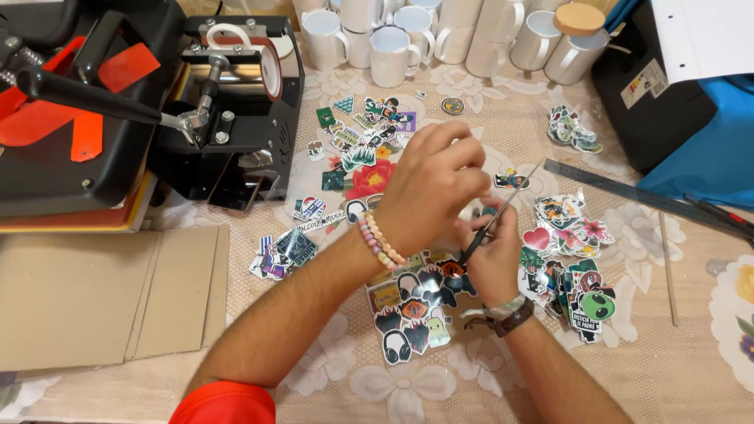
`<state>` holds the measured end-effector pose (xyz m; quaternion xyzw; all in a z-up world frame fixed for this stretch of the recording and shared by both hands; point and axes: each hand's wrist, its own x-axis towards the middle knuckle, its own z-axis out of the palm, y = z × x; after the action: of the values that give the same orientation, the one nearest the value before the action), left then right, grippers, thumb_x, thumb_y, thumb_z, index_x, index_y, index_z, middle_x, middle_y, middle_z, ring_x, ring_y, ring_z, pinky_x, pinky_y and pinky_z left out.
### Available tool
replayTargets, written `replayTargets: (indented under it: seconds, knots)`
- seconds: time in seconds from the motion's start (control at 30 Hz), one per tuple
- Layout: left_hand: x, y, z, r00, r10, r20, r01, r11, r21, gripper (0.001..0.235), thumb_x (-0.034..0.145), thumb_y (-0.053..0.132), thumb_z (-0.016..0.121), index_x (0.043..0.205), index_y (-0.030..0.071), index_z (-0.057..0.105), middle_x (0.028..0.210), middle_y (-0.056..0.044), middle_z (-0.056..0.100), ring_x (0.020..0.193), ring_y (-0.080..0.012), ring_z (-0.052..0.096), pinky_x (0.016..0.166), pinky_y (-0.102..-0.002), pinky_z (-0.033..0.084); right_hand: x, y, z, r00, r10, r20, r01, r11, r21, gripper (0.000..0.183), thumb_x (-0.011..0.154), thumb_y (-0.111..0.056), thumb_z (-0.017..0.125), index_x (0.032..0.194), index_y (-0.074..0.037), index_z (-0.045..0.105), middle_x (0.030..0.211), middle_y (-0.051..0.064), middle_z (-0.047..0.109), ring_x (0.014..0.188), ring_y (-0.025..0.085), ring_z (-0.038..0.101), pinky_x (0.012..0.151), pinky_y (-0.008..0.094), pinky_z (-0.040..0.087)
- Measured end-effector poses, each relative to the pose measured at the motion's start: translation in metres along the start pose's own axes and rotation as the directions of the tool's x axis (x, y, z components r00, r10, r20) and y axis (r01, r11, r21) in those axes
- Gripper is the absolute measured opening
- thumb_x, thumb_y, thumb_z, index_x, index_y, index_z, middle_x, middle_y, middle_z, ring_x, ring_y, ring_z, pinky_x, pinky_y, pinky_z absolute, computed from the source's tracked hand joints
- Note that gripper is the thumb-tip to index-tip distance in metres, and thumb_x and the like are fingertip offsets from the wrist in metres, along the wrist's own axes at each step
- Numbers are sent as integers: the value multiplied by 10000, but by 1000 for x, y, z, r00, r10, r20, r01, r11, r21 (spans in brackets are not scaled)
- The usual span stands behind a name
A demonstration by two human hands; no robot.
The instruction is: Sorting and organizing a variety of stickers on a workstation, using scissors and tape to prepare them.
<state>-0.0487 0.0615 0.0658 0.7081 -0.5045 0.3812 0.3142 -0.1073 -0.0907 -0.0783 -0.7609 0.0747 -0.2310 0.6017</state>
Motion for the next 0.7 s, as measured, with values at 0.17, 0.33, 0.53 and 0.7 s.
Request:
replayTargets:
  seconds: [0.17, 0.33, 0.53, 0.7]
  knots:
    - [-20, -23, 10, 980, -54, 193, 61, 998, -29, 171, 838, 271, 755, 770, 129, 688, 849, 3, 524, 1067, -246, 535, 948, -426, 415, -18, -15, -7, 996, 66, 61, -55, 984, -170, 504, 794, -265, 883, 1168, -94, 591, 829, 101, 694, 623, 211, 696, 561, 323, 559]
    - [-21, -22, -1, 946, -123, 300, 151, 986, -74, 127, 825, 250, 775, 783, 161, 695, 832, 25, 587, 1063, -217, 567, 940, -407, 425, -10, -21, -66, 986, -74, 150, 96, 985, -143, 422, 714, -163, 929, 1025, -23, 682, 1052, 100, 603, 727, 220, 696, 676, 335, 599]
    - [-9, -16, -18, 894, -77, 441, 117, 991, -65, 83, 841, 258, 800, 863, 179, 786, 824, 51, 664, 940, -229, 551, 812, -407, 421, 5, -102, -135, 765, -39, 643, 423, 783, -456, 409, 577, -402, 922, 857, -158, 751, 675, -32, 681, 573, 82, 587, 586, 228, 495]
    - [-6, -16, -19, 891, -37, 452, 74, 995, -65, 114, 878, 265, 767, 802, 179, 765, 793, 44, 640, 908, -237, 535, 778, -416, 417, 38, -132, -133, 664, 179, 726, 595, 463, -657, 562, 503, -665, 897, 851, -248, 751, 683, -83, 738, 574, 162, 678, 599, 324, 498]
